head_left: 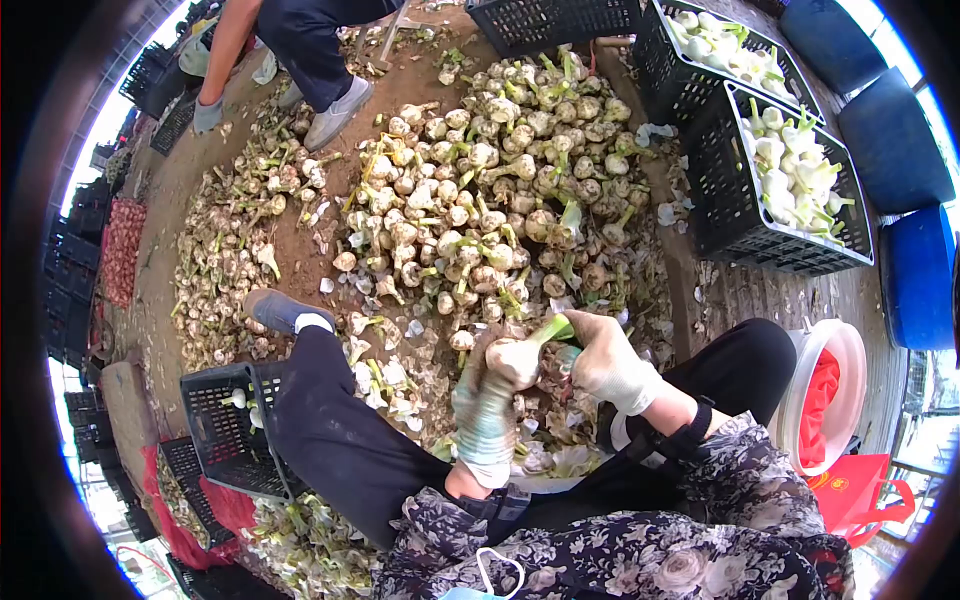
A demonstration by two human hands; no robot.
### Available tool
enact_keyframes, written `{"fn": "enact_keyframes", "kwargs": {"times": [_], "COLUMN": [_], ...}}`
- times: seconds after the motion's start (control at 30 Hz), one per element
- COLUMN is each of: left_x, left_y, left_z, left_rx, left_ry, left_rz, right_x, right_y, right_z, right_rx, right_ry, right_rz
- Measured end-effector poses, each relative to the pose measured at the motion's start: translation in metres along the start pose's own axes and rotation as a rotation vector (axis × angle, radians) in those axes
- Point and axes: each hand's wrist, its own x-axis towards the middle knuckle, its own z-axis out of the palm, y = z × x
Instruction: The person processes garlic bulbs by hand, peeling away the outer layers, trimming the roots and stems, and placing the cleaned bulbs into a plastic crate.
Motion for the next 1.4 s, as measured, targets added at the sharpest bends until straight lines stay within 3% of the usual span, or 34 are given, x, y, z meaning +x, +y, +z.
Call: {"fn": "enact_keyframes", "kwargs": {"times": [0.03, 0.07, 0.1, 0.13, 0.17, 0.2, 0.3, 0.37, 0.43, 0.5, 0.57, 0.63, 0.67, 0.7, 0.77, 0.8, 0.83, 0.87, 0.93, 0.97, 1.03, 1.1, 1.17, 1.23, 1.27, 1.3, 1.37, 1.4], "left_x": [0.002, 0.005, 0.008, 0.009, 0.01, 0.009, 0.007, 0.008, 0.006, 0.01, 0.013, 0.012, 0.014, 0.008, 0.007, 0.005, 0.006, 0.008, 0.01, 0.009, 0.009, 0.009, 0.013, 0.015, 0.016, 0.013, 0.008, 0.009], "left_y": [-0.003, -0.006, -0.005, -0.003, -0.003, -0.003, -0.001, -0.017, 0.002, 0.022, 0.022, 0.02, 0.01, 0.009, 0.015, 0.016, 0.016, 0.018, 0.021, 0.02, 0.014, 0.011, 0.016, 0.015, 0.011, 0.01, 0.012, 0.01], "left_z": [-0.005, -0.013, -0.017, -0.018, -0.017, -0.014, -0.004, -0.013, -0.01, -0.014, -0.016, -0.002, -0.006, -0.01, -0.02, -0.02, -0.019, -0.018, -0.017, -0.017, -0.028, -0.039, -0.034, -0.034, -0.037, -0.033, -0.023, -0.025], "left_rx": [0.001, -0.128, -0.254, -0.205, -0.204, -0.153, -0.174, 0.186, 0.094, -0.332, -0.47, -0.177, -0.03, 0.002, -0.039, -0.038, -0.234, -0.429, -0.403, -0.381, -0.31, -0.157, -0.061, 0.193, 0.184, 0.185, -0.05, -0.078], "left_ry": [0.0, -0.03, -0.064, -0.096, -0.097, -0.051, -0.054, -0.119, -0.076, -0.24, -0.36, -0.134, -0.15, -0.133, -0.186, -0.185, -0.248, -0.313, -0.27, -0.211, -0.205, -0.222, -0.246, -0.273, -0.301, -0.305, -0.345, -0.365], "left_rz": [-0.001, -0.211, -0.42, -0.487, -0.487, -0.413, -0.299, -0.021, -0.066, -0.453, -0.535, -0.195, -0.072, -0.058, -0.255, -0.26, -0.27, -0.277, -0.257, -0.242, -0.229, -0.213, -0.144, -0.044, -0.102, -0.108, -0.304, -0.325], "right_x": [0.004, 0.009, 0.009, 0.01, 0.01, 0.009, 0.013, 0.013, 0.003, 0.006, 0.008, 0.009, 0.007, 0.004, 0.005, 0.012, 0.03, 0.035, 0.025, 0.014, 0.012, 0.014, 0.018, 0.025, 0.027, 0.026, 0.033, 0.023], "right_y": [0.012, 0.023, 0.021, 0.019, 0.017, 0.015, 0.019, 0.015, -0.006, -0.001, 0.012, 0.002, 0.005, 0.001, -0.013, -0.015, 0.004, 0.022, 0.033, 0.04, 0.05, 0.031, 0.015, 0.022, 0.024, 0.021, 0.037, 0.012], "right_z": [0.0, -0.001, -0.003, -0.006, -0.008, -0.011, -0.007, -0.007, -0.01, -0.028, -0.023, -0.012, -0.008, -0.006, -0.013, -0.026, -0.037, -0.045, -0.039, -0.019, -0.008, -0.008, -0.019, -0.024, -0.026, -0.021, -0.015, -0.013], "right_rx": [-0.222, -0.337, -0.337, -0.192, -0.047, -0.055, -0.251, -0.325, -0.188, 0.471, 0.782, 0.566, 0.321, 0.019, 0.247, 0.293, 0.265, 0.03, -0.403, -0.46, -0.754, -0.928, -0.805, -0.41, -0.323, 0.007, -0.335, -0.179], "right_ry": [0.053, 0.11, 0.114, 0.004, -0.108, -0.155, -0.051, -0.01, -0.169, -0.233, -0.215, -0.066, -0.115, -0.181, -0.073, 0.058, 0.353, 0.255, -0.06, -0.065, -0.381, -0.445, -0.354, -0.255, -0.251, -0.37, -0.366, -0.381], "right_rz": [-0.21, -0.338, -0.341, -0.211, -0.079, -0.087, -0.11, -0.203, -0.128, 0.26, 0.122, 0.136, 0.113, -0.002, 0.082, 0.001, 0.008, -0.054, -0.25, -0.386, -0.302, 0.134, 0.184, -0.115, -0.061, -0.109, -0.156, -0.063]}}
